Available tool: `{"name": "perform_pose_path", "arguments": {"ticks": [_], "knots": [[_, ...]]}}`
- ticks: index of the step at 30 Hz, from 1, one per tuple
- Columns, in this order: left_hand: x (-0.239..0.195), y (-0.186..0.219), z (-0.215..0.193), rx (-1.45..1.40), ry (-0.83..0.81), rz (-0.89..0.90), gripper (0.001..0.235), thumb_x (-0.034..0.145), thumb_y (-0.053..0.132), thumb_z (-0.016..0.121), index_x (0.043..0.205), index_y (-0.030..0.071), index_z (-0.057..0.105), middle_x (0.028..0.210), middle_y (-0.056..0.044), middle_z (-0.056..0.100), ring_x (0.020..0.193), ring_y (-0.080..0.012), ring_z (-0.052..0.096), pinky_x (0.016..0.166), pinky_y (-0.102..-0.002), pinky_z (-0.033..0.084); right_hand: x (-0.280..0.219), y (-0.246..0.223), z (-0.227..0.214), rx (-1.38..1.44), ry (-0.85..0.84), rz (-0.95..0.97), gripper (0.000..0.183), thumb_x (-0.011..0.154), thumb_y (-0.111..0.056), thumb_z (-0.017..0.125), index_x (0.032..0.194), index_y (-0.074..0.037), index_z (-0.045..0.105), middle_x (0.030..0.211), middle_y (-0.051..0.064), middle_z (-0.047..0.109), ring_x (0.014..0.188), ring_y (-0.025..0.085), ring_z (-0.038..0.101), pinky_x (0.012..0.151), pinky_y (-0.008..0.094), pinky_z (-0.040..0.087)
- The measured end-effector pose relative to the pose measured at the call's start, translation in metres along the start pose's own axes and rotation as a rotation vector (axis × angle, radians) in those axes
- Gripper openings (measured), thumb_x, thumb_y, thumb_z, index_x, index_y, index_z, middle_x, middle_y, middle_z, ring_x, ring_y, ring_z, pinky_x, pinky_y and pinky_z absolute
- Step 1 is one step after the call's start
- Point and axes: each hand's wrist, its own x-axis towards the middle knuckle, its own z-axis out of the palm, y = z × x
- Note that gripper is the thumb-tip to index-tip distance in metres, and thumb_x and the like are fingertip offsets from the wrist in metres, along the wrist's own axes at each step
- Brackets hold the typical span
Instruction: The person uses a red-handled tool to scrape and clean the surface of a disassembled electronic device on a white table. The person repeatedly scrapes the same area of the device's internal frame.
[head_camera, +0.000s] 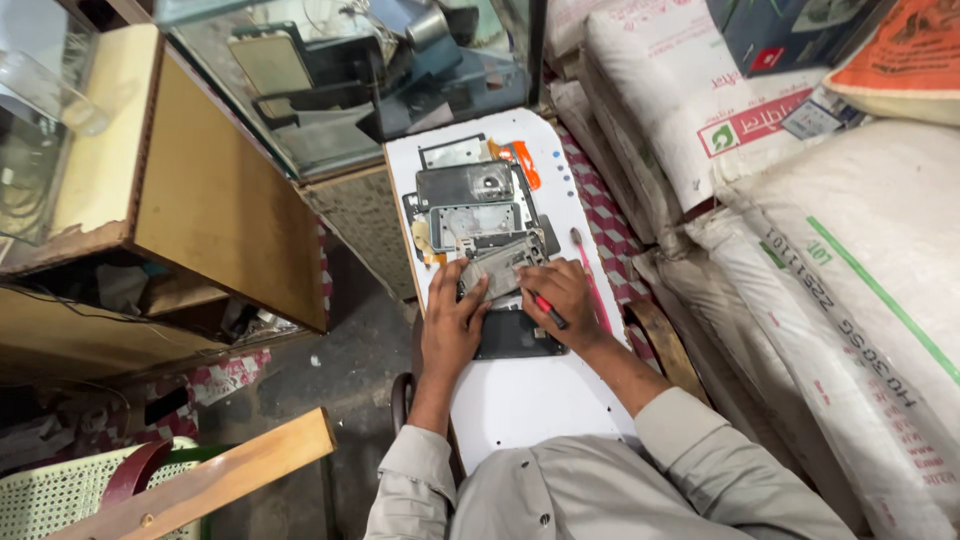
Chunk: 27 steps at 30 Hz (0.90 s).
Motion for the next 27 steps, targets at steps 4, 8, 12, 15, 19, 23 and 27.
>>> {"name": "perform_pose_path", "arguments": {"ticks": [4,8,12,15,19,23,27], "knots": [[0.002,0.004,-0.002,0.009,-0.004,-0.003,0.04,0.081,0.013,0.081,0.121,0.015,0.076,0.146,-0.012,0.054,0.139,-0.036,0.047,0.11,-0.047,0.045,0.001,-0.004,-0.001,-0.007,0.089,0.147,0.023,0.083,0.001,0.077,0.102,-0.011,0.071,0.113,0.002,0.077,0.096,0.022,0.063,0.093,0.034,0.047],[0.002,0.003,-0.004,0.012,-0.015,0.0,0.041,0.082,0.013,0.081,0.122,0.015,0.076,0.146,-0.011,0.053,0.139,-0.0356,0.047,0.11,-0.047,0.045,-0.002,0.0,-0.001,0.019,-0.009,0.016,0.023,0.081,-0.001,0.077,0.102,-0.009,0.071,0.111,0.004,0.077,0.092,0.021,0.062,0.088,0.035,0.046],[0.001,0.004,-0.001,0.023,-0.021,-0.033,0.039,0.081,0.014,0.081,0.12,0.016,0.076,0.146,-0.01,0.054,0.14,-0.034,0.047,0.109,-0.047,0.046,-0.005,0.007,0.005,0.02,0.01,0.064,0.017,0.086,-0.002,0.076,0.1,-0.009,0.07,0.111,0.003,0.078,0.088,0.018,0.06,0.085,0.031,0.047],[0.0,0.003,0.0,0.035,-0.017,-0.014,0.038,0.083,0.014,0.08,0.121,0.017,0.076,0.147,-0.01,0.053,0.14,-0.034,0.046,0.109,-0.047,0.046,-0.008,0.011,0.011,0.008,-0.022,0.053,0.017,0.088,-0.003,0.078,0.102,-0.009,0.071,0.113,0.002,0.078,0.086,0.016,0.061,0.083,0.031,0.046],[0.001,0.003,0.002,0.036,-0.035,-0.047,0.037,0.083,0.014,0.08,0.12,0.018,0.076,0.147,-0.008,0.052,0.141,-0.0335,0.046,0.109,-0.046,0.047,-0.006,0.01,0.009,-0.014,0.058,0.111,0.021,0.087,-0.001,0.076,0.106,-0.01,0.072,0.118,0.002,0.077,0.091,0.017,0.06,0.087,0.032,0.046],[0.0,0.002,-0.001,0.04,-0.038,-0.018,0.04,0.083,0.012,0.08,0.122,0.017,0.075,0.147,-0.009,0.052,0.141,-0.0341,0.045,0.11,-0.047,0.047,-0.007,0.002,0.005,-0.029,-0.048,0.012,0.023,0.085,-0.005,0.077,0.108,-0.011,0.073,0.118,0.001,0.076,0.092,0.019,0.06,0.086,0.033,0.045],[0.002,0.005,0.0,0.025,-0.037,-0.044,0.039,0.081,0.012,0.081,0.12,0.018,0.075,0.148,-0.008,0.051,0.141,-0.0335,0.046,0.108,-0.046,0.048,-0.003,0.005,0.005,-0.015,-0.044,0.005,0.023,0.089,-0.005,0.075,0.111,-0.011,0.073,0.122,0.003,0.075,0.096,0.019,0.062,0.089,0.034,0.046]]}}
